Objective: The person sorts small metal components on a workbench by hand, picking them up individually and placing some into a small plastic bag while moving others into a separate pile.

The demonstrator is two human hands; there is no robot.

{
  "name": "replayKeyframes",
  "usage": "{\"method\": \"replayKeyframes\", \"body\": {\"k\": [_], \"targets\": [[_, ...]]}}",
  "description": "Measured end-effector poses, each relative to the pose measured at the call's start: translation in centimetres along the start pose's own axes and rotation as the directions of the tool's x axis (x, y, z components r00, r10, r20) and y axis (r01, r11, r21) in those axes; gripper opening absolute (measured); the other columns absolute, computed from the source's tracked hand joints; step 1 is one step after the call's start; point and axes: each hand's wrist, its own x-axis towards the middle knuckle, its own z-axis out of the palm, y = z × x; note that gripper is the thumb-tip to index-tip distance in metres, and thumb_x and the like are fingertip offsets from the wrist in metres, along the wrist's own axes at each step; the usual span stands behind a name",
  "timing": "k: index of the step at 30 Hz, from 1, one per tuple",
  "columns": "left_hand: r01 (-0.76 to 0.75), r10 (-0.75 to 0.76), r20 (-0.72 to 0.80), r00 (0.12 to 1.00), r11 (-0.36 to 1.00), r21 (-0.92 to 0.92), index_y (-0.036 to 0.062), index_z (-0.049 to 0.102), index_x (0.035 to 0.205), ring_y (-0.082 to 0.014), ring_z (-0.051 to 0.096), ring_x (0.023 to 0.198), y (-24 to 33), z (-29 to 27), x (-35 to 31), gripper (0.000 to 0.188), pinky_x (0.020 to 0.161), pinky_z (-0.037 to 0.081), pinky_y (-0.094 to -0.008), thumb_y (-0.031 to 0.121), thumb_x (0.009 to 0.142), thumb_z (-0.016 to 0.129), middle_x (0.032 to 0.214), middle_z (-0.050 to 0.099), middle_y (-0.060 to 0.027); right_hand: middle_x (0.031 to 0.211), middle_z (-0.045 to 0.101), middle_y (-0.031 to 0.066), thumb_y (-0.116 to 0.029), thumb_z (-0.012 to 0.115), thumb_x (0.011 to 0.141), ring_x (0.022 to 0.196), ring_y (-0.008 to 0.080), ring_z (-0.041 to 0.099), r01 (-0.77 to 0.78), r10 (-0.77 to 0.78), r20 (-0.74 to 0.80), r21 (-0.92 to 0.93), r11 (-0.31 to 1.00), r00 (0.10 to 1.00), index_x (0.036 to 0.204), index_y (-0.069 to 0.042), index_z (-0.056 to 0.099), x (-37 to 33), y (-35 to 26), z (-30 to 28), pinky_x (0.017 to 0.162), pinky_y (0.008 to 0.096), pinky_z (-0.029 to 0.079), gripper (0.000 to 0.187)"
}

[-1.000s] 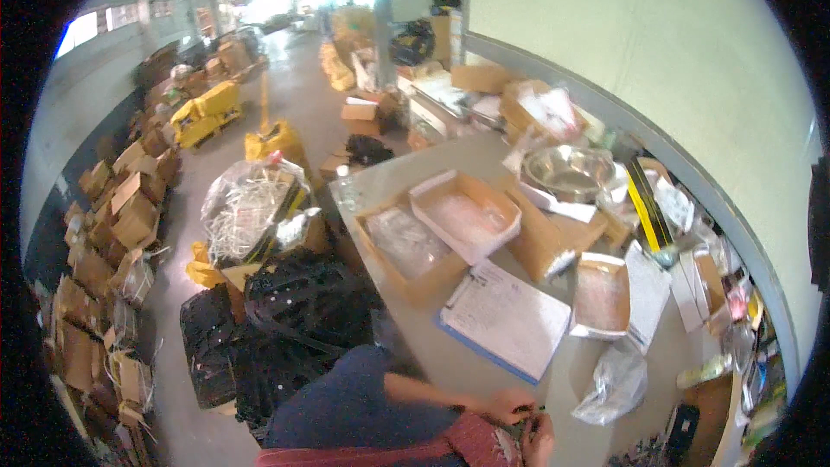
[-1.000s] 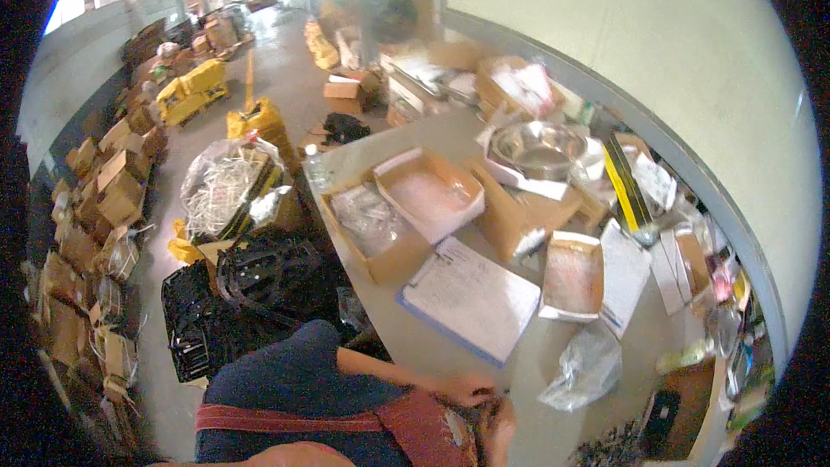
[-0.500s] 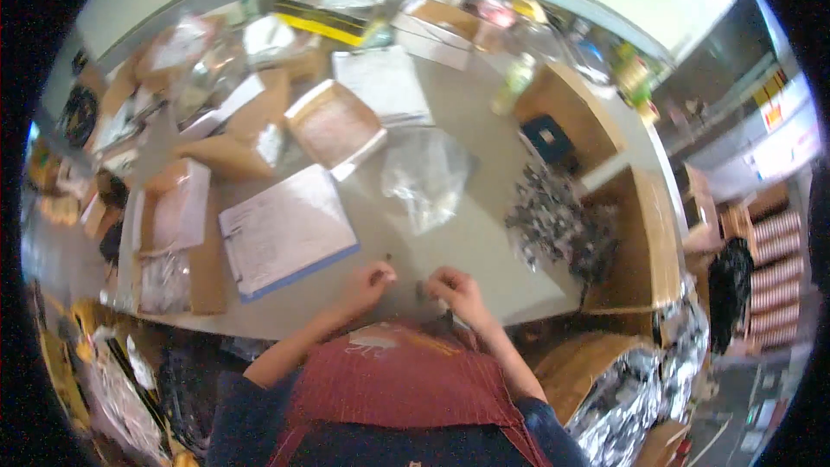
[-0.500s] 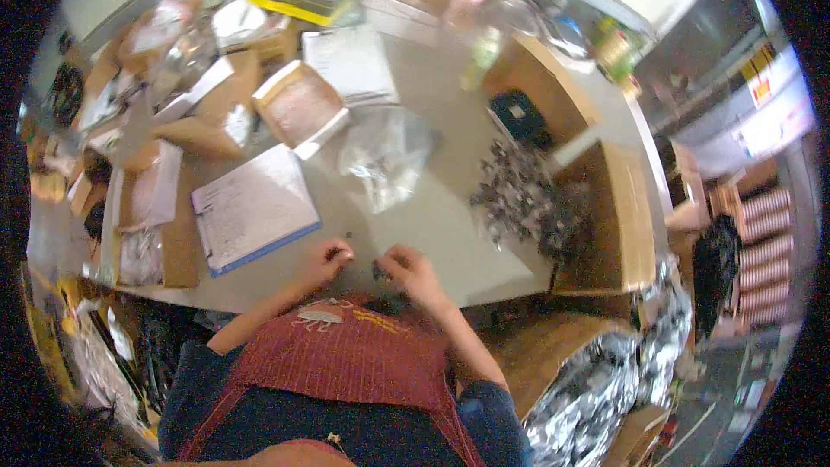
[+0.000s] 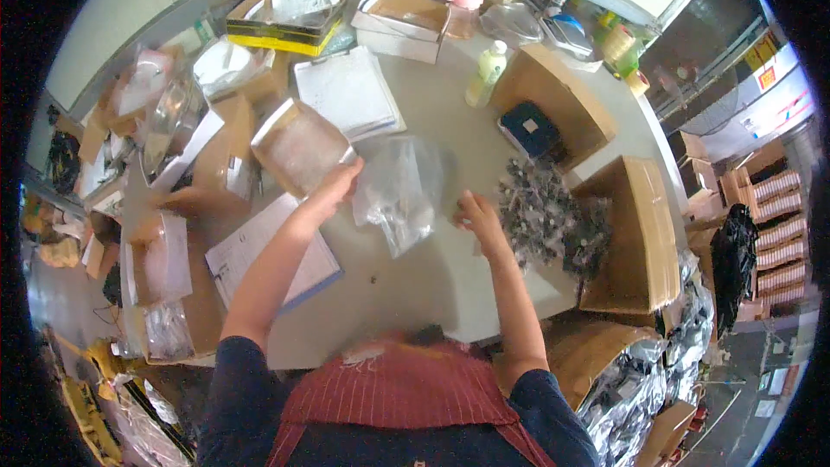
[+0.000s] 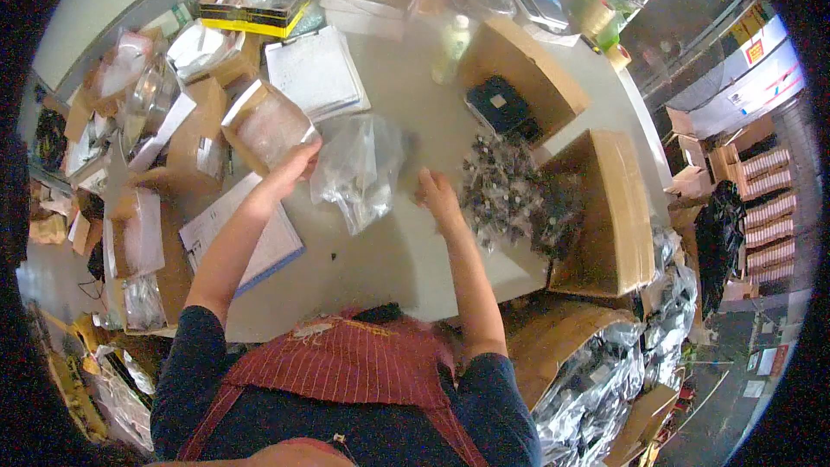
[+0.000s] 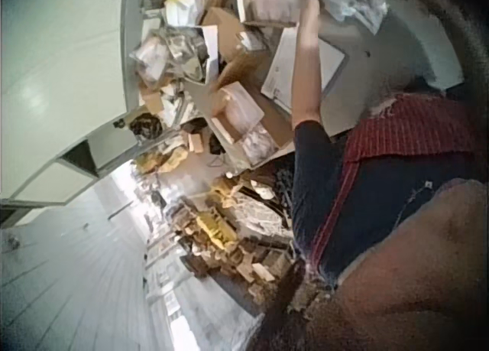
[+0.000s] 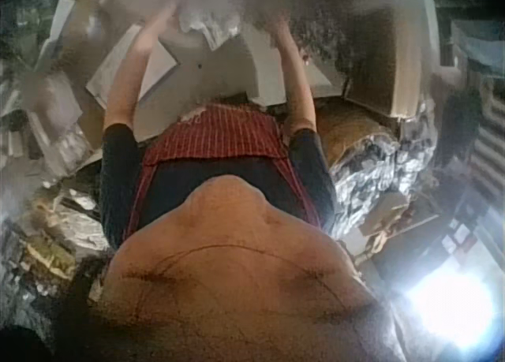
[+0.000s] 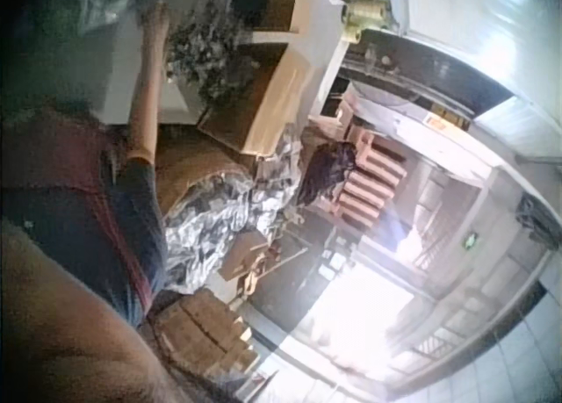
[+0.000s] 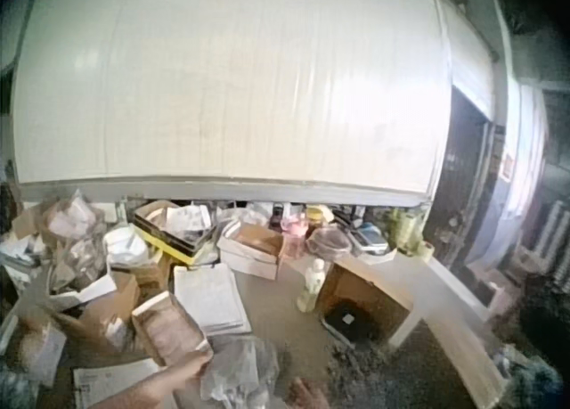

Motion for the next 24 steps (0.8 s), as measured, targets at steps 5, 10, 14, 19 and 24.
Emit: {"method": "replayKeyframes", "body": {"k": [5,10,14,19,24], "targets": [[0.135,-0.148,-0.067,0.987,0.977,-0.165,0.0077,0.06,0.123,-0.0156,0.062,0.096,0.2,2.2,6.1,0.061,0.077,0.052,-0.0348,0.061,0.094,0.058,0.109,0.064,-0.0041,0.082,0.064,0.0083,-0.052,0.062,0.094,0.067,0.0171,0.062,0.013,-0.027,-0.076,-0.184,0.983,0.997,0.106,0.004,0.063,8.8,0.1,4.6,0.056,0.0332,0.052,0.057],[0.053,-0.062,-0.08,0.995,0.994,-0.1,0.0043,0.051,0.138,-0.0166,0.061,0.1,1.1,4.0,6.5,0.072,0.085,0.051,-0.034,0.061,0.094,0.059,0.117,0.062,-0.0055,0.091,0.062,0.0087,-0.05,0.07,0.088,0.074,0.0184,0.062,-0.136,0.133,-0.053,-0.072,0.988,0.99,0.111,0.003,0.059,13.0,0.5,3.5,0.061,0.0336,0.05,0.059],[-0.336,0.349,0.102,0.932,0.934,-0.124,0.0025,0.061,0.128,-0.0199,0.061,0.109,-1.0,4.8,5.8,0.052,0.091,0.053,-0.0392,0.044,0.096,0.063,0.117,0.066,-0.0075,0.083,0.059,0.004,-0.042,0.073,0.083,0.071,0.0143,0.06,-0.159,0.16,-0.077,0.022,0.987,0.984,0.1,0.0,0.061,12.6,-4.0,6.1,0.055,0.0301,0.048,0.046],[-0.057,0.141,0.055,0.988,0.685,-0.726,0.0044,0.067,0.113,-0.0199,0.066,0.088,-4.1,5.6,7.4,0.028,0.078,0.054,-0.0339,0.02,0.089,0.068,0.1,0.071,-0.009,0.095,0.061,0.007,-0.024,0.07,0.076,0.082,0.019,0.06,-0.129,0.121,0.046,0.285,0.95,0.992,0.115,-0.001,0.056,15.6,-1.1,4.8,0.071,0.0312,0.05,0.048],[-0.728,0.744,-0.139,0.653,0.668,0.154,0.0033,0.068,0.069,-0.0139,0.062,0.061,-3.0,4.8,7.7,0.026,0.06,0.052,-0.0298,0.02,0.089,0.066,0.067,0.066,-0.0006,0.092,0.061,0.0062,-0.016,0.063,0.065,0.083,0.0204,0.06,-0.037,0.006,0.052,0.608,0.793,0.999,0.12,-0.001,0.055,16.0,-2.7,5.9,0.081,0.0314,0.05,0.057]]}}
